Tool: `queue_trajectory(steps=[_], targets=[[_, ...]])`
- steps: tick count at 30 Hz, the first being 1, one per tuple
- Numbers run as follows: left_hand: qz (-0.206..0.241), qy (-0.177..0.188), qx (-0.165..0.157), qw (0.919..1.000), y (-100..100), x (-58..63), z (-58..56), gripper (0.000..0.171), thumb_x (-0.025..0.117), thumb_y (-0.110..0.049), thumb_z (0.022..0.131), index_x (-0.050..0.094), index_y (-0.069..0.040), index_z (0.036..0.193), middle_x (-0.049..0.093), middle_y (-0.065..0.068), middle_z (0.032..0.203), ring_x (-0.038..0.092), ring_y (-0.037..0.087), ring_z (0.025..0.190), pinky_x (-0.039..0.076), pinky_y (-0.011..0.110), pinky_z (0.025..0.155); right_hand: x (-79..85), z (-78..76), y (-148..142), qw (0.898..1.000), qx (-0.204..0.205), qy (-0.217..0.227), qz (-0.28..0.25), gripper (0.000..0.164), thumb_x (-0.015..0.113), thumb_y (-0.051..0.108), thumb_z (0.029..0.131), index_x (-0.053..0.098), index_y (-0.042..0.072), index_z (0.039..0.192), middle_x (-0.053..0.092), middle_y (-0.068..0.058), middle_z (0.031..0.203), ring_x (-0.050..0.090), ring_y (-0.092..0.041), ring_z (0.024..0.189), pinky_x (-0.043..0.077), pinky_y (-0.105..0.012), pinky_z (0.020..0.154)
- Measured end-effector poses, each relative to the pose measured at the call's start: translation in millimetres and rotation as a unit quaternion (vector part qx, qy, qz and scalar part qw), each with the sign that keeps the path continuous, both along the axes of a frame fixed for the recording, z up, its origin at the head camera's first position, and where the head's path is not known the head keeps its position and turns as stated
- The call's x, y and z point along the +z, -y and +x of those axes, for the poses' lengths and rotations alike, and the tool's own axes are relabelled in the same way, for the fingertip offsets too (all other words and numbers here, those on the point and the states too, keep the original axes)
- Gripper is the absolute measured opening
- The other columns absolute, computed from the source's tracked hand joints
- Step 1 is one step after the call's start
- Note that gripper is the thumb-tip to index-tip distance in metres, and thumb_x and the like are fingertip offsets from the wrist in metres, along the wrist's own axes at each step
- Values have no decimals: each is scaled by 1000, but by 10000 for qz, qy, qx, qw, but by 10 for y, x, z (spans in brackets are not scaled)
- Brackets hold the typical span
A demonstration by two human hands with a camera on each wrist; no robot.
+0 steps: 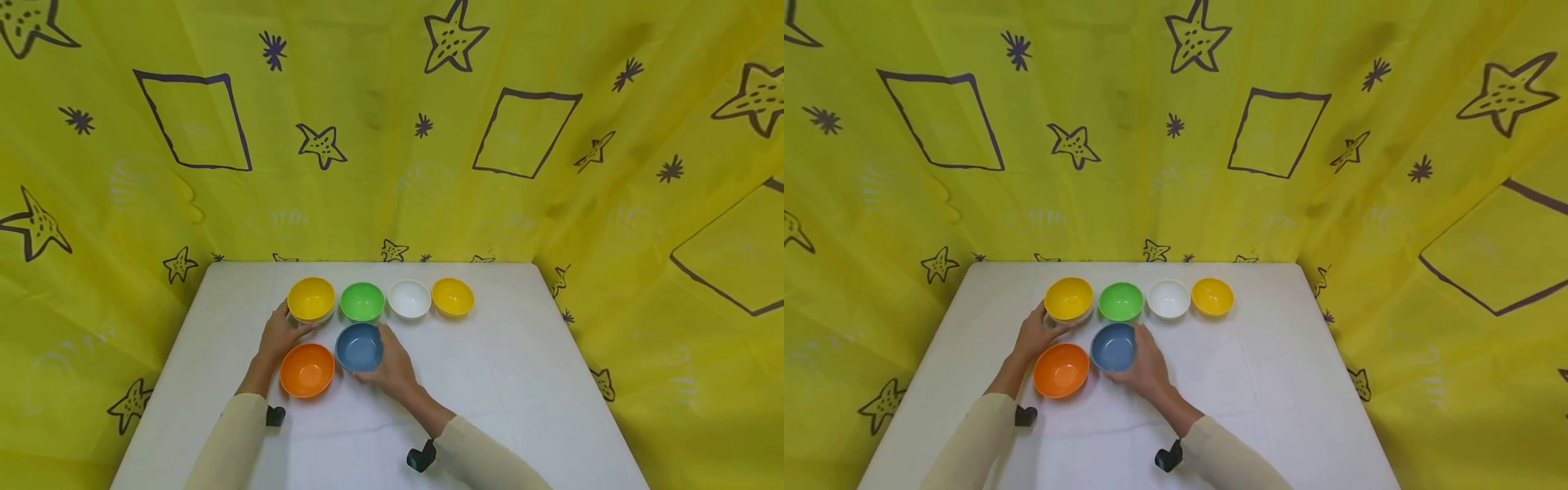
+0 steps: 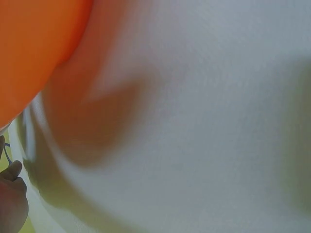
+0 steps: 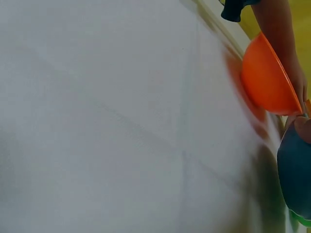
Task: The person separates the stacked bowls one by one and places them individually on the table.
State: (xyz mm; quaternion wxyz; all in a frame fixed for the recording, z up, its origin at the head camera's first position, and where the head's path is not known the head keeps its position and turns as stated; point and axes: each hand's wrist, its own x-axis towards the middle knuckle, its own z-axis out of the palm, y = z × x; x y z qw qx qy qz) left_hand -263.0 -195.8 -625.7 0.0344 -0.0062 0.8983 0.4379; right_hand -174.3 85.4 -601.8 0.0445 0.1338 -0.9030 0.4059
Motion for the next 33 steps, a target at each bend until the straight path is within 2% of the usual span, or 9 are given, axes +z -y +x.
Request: queue_trajectory(steps=[5, 14, 18, 22, 25, 28, 33], targets=[[-21, -18, 20, 10000, -6, -12, 14, 97, 84, -29, 92, 26, -5, 166, 31, 19, 169, 27, 41, 155, 22, 61, 124, -89, 71, -30, 9994, -155, 139, 289, 118, 100, 35, 67, 36, -7, 157, 44, -27, 157, 51, -41, 138, 46, -54, 112], [27, 29, 40, 10000, 5, 10, 33, 98, 84, -29, 92, 25, -5, 166, 31, 19, 169, 27, 41, 155, 22, 61, 124, -144, 113, 2, 9984, -234, 436, 260, 122, 101, 40, 67, 34, -3, 159, 39, -25, 162, 46, -41, 143, 44, -55, 115], [34, -17, -15, 10000, -1, 11, 17, 98, 84, -31, 92, 25, -6, 166, 31, 19, 169, 27, 42, 155, 22, 62, 124, -148, 119, 1, 9981, -238, 372, 418, 126, 101, 44, 67, 32, -3, 160, 37, -27, 162, 42, -43, 146, 43, -56, 115], [4, -17, -43, 10000, -8, 8, 1, 100, 84, -35, 91, 24, -6, 166, 30, 19, 169, 27, 42, 155, 22, 63, 124, -107, 105, -10, 9992, -244, 142, 275, 126, 99, 48, 69, 29, -3, 161, 33, -28, 164, 36, -44, 150, 39, -58, 117], [6, -15, -44, 10000, -10, 10, -13, 101, 85, -36, 91, 25, -6, 166, 31, 19, 169, 27, 42, 155, 22, 63, 124, -31, 25, 0, 9996, -239, -148, -38, 119, 95, 45, 76, 29, -3, 162, 32, -27, 166, 32, -41, 153, 34, -56, 120], [-11, -27, -82, 10000, -7, 13, -29, 100, 84, -36, 91, 25, -5, 166, 31, 21, 168, 27, 43, 154, 22, 63, 123, 70, -125, 50, 9989, -257, -336, -193, 113, 93, 42, 80, 29, -2, 162, 32, -25, 167, 31, -38, 154, 32, -53, 122], [-14, -28, -64, 10000, 12, -1, -9, 99, 85, -34, 91, 27, -4, 165, 33, 22, 167, 28, 45, 153, 22, 65, 123, 238, -420, 268, 9994, -263, -145, -159, 110, 90, 48, 82, 30, 2, 163, 34, -19, 167, 33, -37, 153, 34, -56, 121]])
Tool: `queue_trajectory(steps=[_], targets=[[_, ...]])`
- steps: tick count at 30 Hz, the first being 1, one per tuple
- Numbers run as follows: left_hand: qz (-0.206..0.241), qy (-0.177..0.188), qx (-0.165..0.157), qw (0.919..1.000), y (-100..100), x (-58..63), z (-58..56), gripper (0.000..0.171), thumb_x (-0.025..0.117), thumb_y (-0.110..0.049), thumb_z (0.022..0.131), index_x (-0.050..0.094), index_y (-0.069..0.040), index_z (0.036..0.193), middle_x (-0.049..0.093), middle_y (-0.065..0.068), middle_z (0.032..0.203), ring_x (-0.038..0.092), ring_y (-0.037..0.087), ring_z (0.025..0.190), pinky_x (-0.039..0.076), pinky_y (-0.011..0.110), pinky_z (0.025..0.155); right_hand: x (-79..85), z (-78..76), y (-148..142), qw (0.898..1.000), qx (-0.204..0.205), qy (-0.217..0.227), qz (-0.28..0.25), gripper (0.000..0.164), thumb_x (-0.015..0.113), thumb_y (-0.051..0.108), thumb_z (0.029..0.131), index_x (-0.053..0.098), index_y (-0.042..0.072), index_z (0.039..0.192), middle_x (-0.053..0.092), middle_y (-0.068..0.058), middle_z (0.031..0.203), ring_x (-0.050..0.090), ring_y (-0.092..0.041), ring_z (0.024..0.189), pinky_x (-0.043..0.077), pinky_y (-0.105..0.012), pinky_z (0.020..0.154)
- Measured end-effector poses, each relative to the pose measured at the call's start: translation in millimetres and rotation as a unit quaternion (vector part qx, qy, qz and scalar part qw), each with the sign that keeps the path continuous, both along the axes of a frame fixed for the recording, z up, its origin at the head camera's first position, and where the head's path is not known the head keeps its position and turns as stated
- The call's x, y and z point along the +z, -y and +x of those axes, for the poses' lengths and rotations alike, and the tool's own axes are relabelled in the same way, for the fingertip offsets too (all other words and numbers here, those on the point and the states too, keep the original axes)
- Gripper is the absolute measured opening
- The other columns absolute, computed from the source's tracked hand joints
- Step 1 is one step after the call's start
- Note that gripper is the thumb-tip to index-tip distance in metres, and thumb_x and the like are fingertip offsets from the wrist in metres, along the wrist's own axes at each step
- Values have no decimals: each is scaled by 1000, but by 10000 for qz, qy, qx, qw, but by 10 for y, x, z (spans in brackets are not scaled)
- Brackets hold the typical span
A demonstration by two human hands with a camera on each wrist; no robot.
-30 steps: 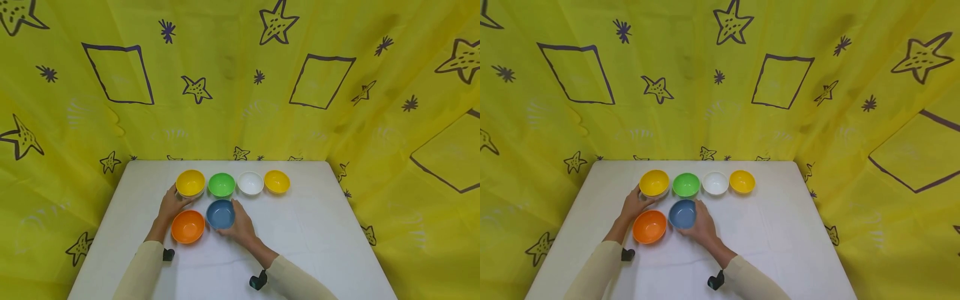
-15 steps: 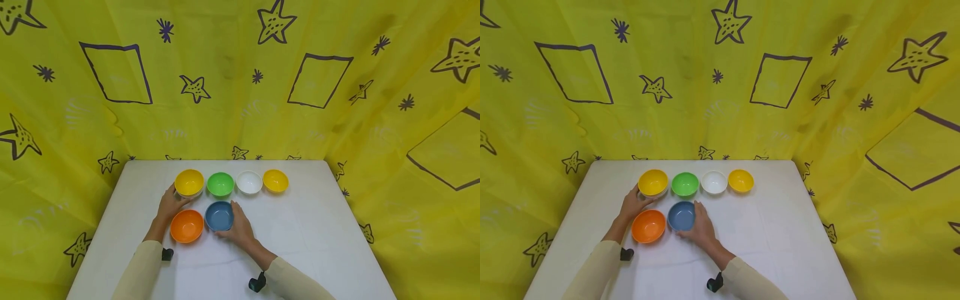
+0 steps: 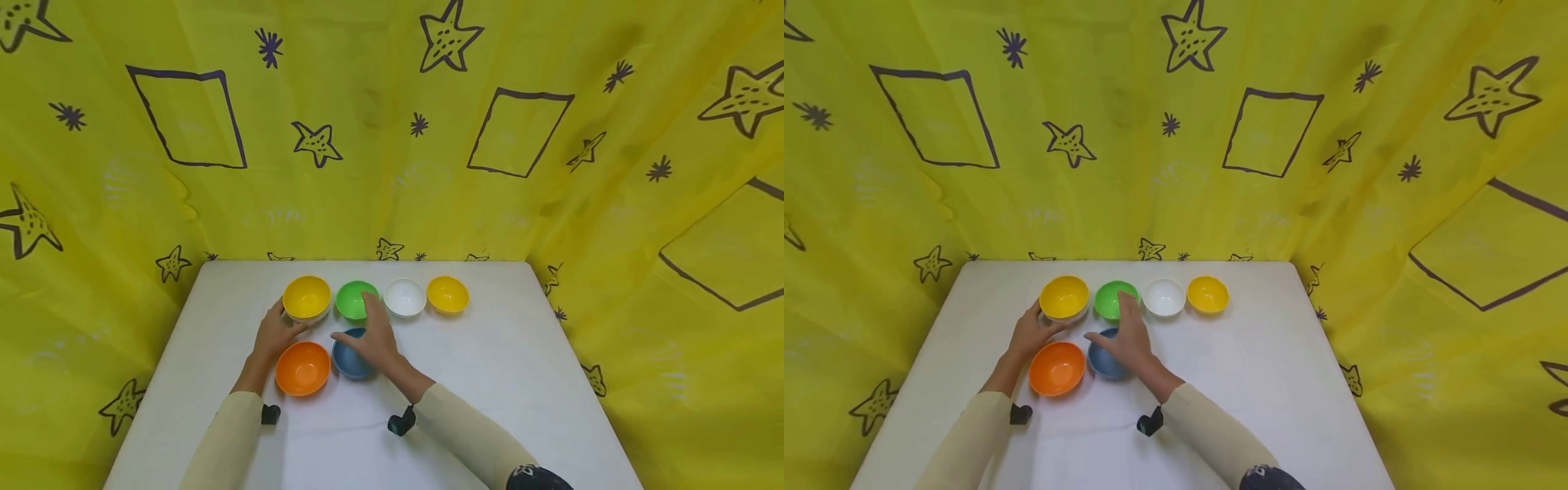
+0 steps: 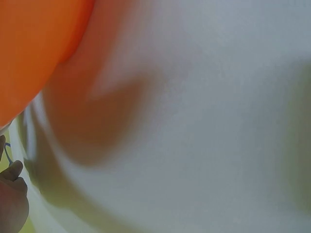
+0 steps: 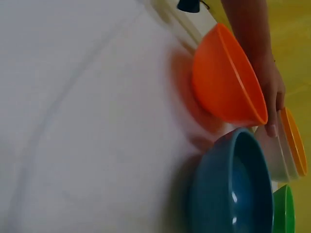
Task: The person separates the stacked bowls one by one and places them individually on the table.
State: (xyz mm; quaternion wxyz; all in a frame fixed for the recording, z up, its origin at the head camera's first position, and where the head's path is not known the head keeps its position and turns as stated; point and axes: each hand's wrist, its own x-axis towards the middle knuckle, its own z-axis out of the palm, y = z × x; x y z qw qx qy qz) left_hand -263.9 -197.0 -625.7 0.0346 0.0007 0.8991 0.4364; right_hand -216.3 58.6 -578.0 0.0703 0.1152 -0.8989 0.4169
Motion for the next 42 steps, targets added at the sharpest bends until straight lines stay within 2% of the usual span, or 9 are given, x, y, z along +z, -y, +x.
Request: queue_trajectory(steps=[3, 9, 13, 17, 23, 31, 38, 42], targets=[[48, -8, -20, 10000, 22, -4, 22, 100, 86, -36, 90, 27, -5, 165, 33, 22, 167, 28, 44, 154, 22, 65, 123, 74, -170, 177, 9996, 71, 277, 29, 111, 88, 49, 84, 27, 6, 165, 31, -15, 169, 30, -33, 155, 33, -56, 121], [-14, -207, -104, 9997, 20, -4, 28, 96, 85, -35, 91, 30, -4, 164, 35, 23, 166, 30, 45, 153, 23, 65, 122, 214, -446, 464, 9968, 151, 510, 588, 116, 84, 60, 83, 24, 9, 167, 26, -13, 172, 20, -28, 159, 29, -55, 123], [-36, -293, -67, 9995, 30, 8, 28, 93, 84, -30, 92, 30, -3, 163, 36, 23, 165, 31, 45, 152, 21, 64, 123, 288, -603, 601, 9927, 237, 589, 1026, 121, 82, 65, 82, 21, 5, 167, 25, -15, 172, 19, -30, 159, 28, -52, 124], [-8, -189, -29, 9998, 35, 23, 30, 95, 83, -36, 93, 29, -4, 164, 34, 23, 166, 30, 45, 153, 21, 64, 123, 303, -717, 680, 9865, 302, 710, 1443, 125, 82, 68, 80, 20, 3, 167, 26, -16, 171, 22, -32, 158, 27, -49, 125], [34, -76, -9, 10000, 36, 21, 38, 95, 81, -40, 93, 29, -7, 165, 34, 20, 167, 29, 44, 153, 23, 65, 123, 257, -762, 755, 9784, 418, 934, 1799, 123, 83, 67, 78, 26, 1, 165, 35, -16, 167, 27, -33, 156, 31, -49, 124], [167, -178, -52, 9997, 64, -13, 37, 98, 77, -50, 94, 28, -4, 165, 32, 22, 167, 28, 46, 153, 20, 66, 123, 192, -729, 795, 9736, 513, 1045, 1961, 121, 86, 65, 76, 29, 3, 163, 41, -14, 164, 32, -33, 154, 35, -48, 122], [154, -222, -105, 9996, 50, -39, 37, 93, 81, -36, 94, 30, -3, 164, 34, 21, 167, 29, 43, 154, 19, 63, 124, 176, -722, 803, 9674, 430, 917, 2321, 117, 86, 66, 76, 34, 3, 160, 47, -14, 158, 37, -33, 151, 39, -46, 120], [72, -155, -27, 9999, 55, -20, 25, 92, 82, -33, 94, 30, -3, 164, 34, 21, 167, 30, 43, 153, 21, 63, 124, 165, -741, 827, 9682, 417, 803, 2332, 111, 85, 65, 78, 38, 3, 157, 53, -13, 151, 44, -32, 145, 44, -44, 117]])
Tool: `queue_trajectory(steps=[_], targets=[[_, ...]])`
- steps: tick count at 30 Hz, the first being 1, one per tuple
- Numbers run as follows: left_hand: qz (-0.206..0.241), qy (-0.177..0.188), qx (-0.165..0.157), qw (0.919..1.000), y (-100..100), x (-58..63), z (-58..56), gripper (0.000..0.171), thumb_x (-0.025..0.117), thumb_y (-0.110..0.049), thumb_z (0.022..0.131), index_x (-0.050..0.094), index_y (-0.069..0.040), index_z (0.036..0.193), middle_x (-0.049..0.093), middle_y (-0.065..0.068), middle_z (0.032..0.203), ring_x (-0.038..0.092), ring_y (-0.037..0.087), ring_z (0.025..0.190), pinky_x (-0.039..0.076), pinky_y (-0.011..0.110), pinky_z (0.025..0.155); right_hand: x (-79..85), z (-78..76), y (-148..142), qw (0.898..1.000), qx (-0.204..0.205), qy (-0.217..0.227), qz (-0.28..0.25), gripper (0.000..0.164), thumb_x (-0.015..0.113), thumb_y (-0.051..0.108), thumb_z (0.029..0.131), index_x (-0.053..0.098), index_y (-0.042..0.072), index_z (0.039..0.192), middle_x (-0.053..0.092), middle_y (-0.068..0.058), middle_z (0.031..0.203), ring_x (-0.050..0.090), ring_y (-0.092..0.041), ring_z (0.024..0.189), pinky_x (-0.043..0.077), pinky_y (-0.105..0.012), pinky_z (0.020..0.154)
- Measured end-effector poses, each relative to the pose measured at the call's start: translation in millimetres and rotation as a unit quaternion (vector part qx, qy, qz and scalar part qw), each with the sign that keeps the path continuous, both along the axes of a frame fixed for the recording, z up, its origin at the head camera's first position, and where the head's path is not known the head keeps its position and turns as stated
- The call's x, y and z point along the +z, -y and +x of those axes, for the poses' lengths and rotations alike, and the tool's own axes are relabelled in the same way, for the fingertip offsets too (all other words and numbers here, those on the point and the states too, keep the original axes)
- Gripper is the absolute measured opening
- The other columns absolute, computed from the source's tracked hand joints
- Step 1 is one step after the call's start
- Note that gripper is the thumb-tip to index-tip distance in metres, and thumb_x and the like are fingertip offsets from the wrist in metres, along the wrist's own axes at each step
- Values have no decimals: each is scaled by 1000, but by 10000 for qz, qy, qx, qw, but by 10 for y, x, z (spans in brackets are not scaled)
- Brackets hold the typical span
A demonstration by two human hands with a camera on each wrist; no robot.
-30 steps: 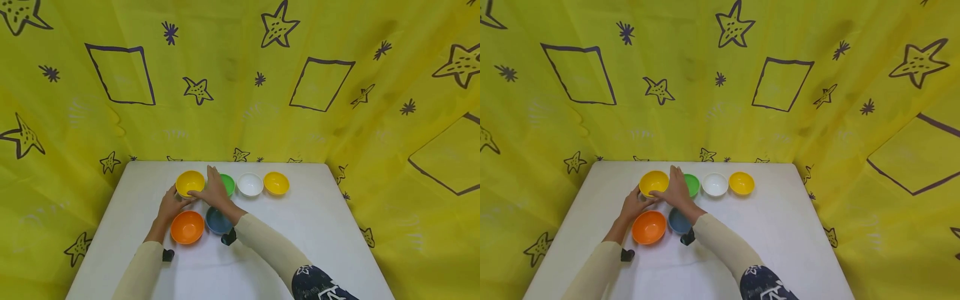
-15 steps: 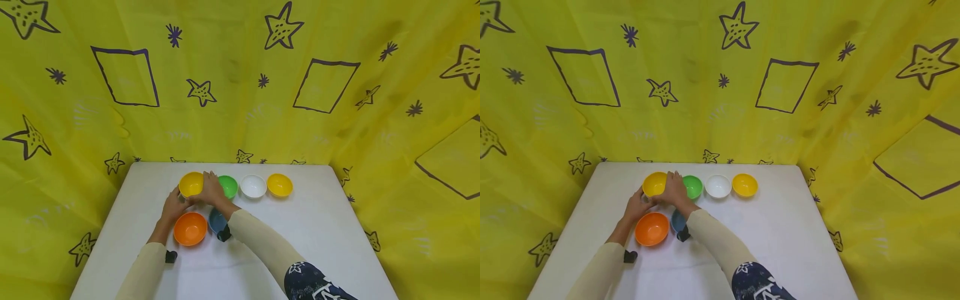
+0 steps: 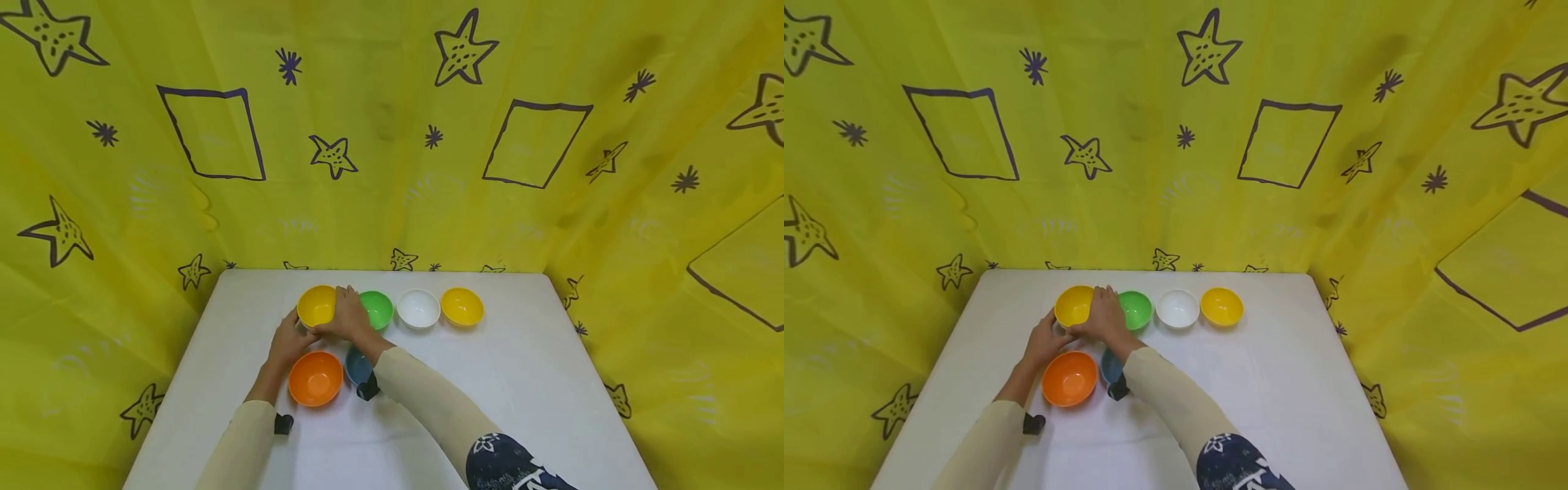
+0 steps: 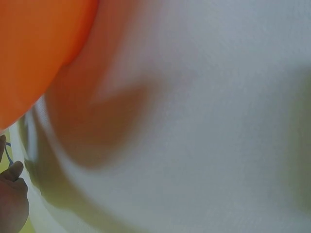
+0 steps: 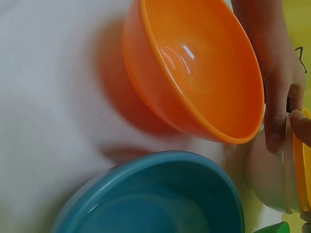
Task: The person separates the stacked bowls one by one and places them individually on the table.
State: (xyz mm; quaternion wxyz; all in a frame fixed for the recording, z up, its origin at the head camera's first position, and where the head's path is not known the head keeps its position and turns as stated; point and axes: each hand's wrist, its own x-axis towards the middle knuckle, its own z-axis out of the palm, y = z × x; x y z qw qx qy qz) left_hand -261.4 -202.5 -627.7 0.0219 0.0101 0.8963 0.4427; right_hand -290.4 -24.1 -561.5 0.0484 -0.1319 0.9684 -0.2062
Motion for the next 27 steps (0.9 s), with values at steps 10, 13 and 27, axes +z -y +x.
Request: queue_trajectory(steps=[10, 13, 27], targets=[[-27, -4, 16, 10000, -13, -17, -15, 93, 81, -35, 94, 31, -1, 163, 34, 23, 166, 30, 45, 153, 22, 64, 123, 15, 4, -52, 9979, -94, 201, -612, 108, 87, 62, 77, 40, 4, 155, 55, -14, 142, 55, -28, 128, 52, -42, 107], [-65, 16, 15, 10000, -18, -28, -19, 93, 81, -36, 93, 30, -1, 163, 34, 23, 166, 30, 45, 153, 20, 64, 123, 12, 10, -63, 9968, -58, 147, -779, 103, 89, 59, 76, 44, 4, 150, 58, -11, 133, 57, -25, 117, 55, -39, 101], [-72, 75, 80, 9999, -9, -18, -6, 98, 82, -45, 91, 30, -8, 165, 35, 18, 167, 31, 42, 153, 25, 65, 121, 97, -31, -147, 9919, 170, -26, -1257, 98, 94, 50, 73, 47, 6, 146, 59, -7, 127, 59, -21, 111, 55, -35, 99]])
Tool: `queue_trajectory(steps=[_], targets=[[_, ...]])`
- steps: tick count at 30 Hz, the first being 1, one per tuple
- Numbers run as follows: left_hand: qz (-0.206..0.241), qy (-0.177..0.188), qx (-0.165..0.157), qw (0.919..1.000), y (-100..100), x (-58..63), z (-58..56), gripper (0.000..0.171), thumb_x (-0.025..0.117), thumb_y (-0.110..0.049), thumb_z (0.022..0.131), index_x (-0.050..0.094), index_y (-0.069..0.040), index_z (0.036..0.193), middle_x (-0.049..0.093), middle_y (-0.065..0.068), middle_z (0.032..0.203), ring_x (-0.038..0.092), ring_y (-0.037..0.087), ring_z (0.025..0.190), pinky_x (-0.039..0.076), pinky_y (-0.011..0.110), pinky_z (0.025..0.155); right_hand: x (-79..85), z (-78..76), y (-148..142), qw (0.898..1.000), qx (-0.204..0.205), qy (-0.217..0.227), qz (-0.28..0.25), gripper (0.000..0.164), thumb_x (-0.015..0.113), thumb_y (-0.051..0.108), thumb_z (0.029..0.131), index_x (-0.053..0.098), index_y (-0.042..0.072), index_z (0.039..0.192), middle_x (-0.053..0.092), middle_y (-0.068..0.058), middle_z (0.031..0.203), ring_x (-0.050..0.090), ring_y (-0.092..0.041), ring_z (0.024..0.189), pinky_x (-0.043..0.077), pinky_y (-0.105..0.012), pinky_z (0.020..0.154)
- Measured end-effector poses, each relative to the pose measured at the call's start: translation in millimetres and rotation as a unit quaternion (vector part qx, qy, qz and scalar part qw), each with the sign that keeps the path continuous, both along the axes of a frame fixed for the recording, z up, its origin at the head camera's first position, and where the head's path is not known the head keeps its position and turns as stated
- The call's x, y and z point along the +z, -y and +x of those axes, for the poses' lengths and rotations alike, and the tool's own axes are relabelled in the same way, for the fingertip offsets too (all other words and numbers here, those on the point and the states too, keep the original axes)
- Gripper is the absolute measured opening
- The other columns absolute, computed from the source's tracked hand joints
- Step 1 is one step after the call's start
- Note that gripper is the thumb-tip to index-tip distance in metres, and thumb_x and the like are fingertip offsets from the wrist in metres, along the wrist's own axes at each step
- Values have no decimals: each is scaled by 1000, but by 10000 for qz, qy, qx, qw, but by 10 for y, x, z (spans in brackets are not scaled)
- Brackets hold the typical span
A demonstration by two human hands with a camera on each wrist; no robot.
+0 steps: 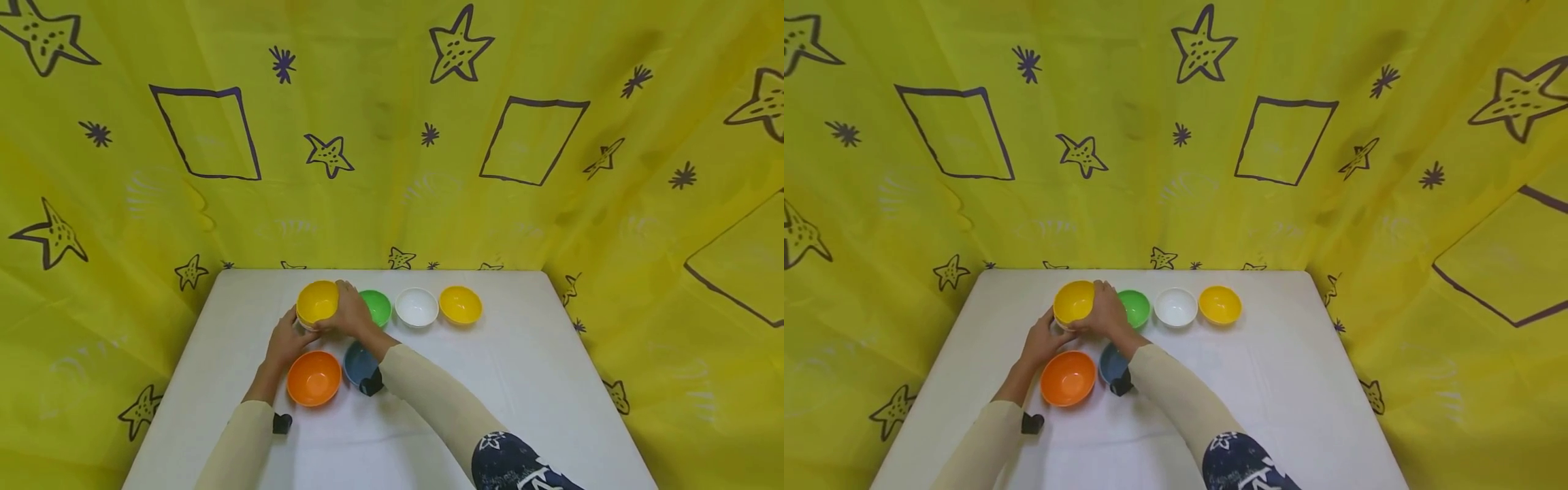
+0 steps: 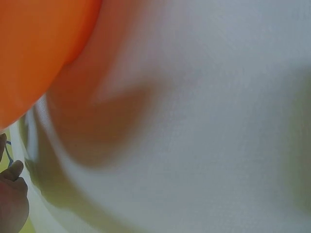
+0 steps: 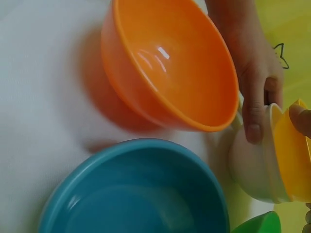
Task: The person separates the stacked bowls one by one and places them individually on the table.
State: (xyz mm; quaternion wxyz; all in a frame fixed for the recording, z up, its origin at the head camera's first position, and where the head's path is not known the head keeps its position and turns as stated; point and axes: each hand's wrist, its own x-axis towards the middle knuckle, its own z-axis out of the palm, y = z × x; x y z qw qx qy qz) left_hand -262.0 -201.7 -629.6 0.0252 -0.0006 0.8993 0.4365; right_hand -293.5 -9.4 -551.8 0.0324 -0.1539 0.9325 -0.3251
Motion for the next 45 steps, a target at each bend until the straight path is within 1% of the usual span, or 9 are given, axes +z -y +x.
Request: queue_trajectory(steps=[5, 9, 13, 18, 24, 31, 36, 39, 45], targets=[[-33, -12, 27, 10000, 16, 18, 16, 100, 83, -50, 90, 31, -9, 165, 37, 19, 166, 32, 43, 152, 24, 67, 121, 86, 26, -33, 10000, -56, -42, -64, 107, 93, 50, 75, 39, 5, 156, 56, -9, 143, 58, -24, 122, 53, -37, 105], [18, -44, 13, 10000, 21, 16, 39, 103, 83, -53, 88, 31, -10, 165, 37, 18, 166, 32, 42, 152, 24, 67, 121, 135, 68, -84, 9997, -109, -180, -88, 109, 94, 49, 74, 39, 4, 157, 54, -11, 148, 57, -26, 126, 52, -38, 107], [68, -120, -20, 9999, 18, 11, 50, 103, 84, -53, 87, 32, -10, 165, 38, 17, 166, 34, 40, 152, 25, 65, 122, 152, 120, -163, 9993, -218, -237, -166, 110, 95, 46, 74, 39, 2, 157, 52, -14, 152, 56, -28, 130, 50, -39, 110], [35, -103, -20, 9999, 13, 18, 50, 103, 84, -52, 88, 31, -9, 165, 38, 18, 165, 34, 41, 151, 26, 64, 122, 174, 178, -281, 9981, -391, -185, -441, 110, 95, 46, 74, 38, 3, 158, 53, -15, 150, 57, -29, 127, 51, -40, 109], [13, -11, 11, 10000, 20, 23, 48, 101, 86, -44, 88, 30, -5, 164, 39, 22, 163, 36, 44, 149, 26, 65, 122, 230, 258, -438, 9957, -615, -193, -670, 110, 96, 45, 72, 38, 5, 157, 56, -14, 146, 59, -30, 124, 51, -46, 108], [-42, -37, 6, 10000, 44, 6, 24, 102, 87, -39, 88, 29, -3, 164, 38, 24, 163, 35, 45, 149, 25, 64, 123, 280, 343, -597, 9935, -688, -296, -861, 110, 97, 41, 72, 38, 4, 157, 56, -16, 145, 59, -33, 123, 51, -49, 106], [12, -50, -49, 10000, 16, 23, 27, 102, 87, -38, 88, 29, -3, 164, 37, 23, 164, 34, 45, 150, 24, 64, 123, 254, 454, -727, 9908, -764, -392, -1048, 111, 99, 37, 69, 40, 2, 156, 57, -16, 144, 59, -33, 122, 52, -51, 105], [13, -20, -39, 10000, -22, 33, 35, 102, 87, -38, 89, 28, -3, 164, 36, 23, 165, 32, 45, 151, 23, 65, 122, 207, 541, -835, 9884, -898, -448, -1138, 112, 99, 37, 68, 39, 2, 156, 56, -16, 146, 59, -34, 123, 51, -52, 106], [-5, 47, -4, 10000, -43, 40, 32, 103, 87, -38, 88, 28, -2, 164, 36, 24, 164, 33, 46, 150, 26, 65, 121, 109, 687, -1066, 9847, -1205, -470, -1167, 112, 98, 40, 68, 39, 3, 157, 55, -16, 148, 58, -33, 127, 50, -52, 108]])
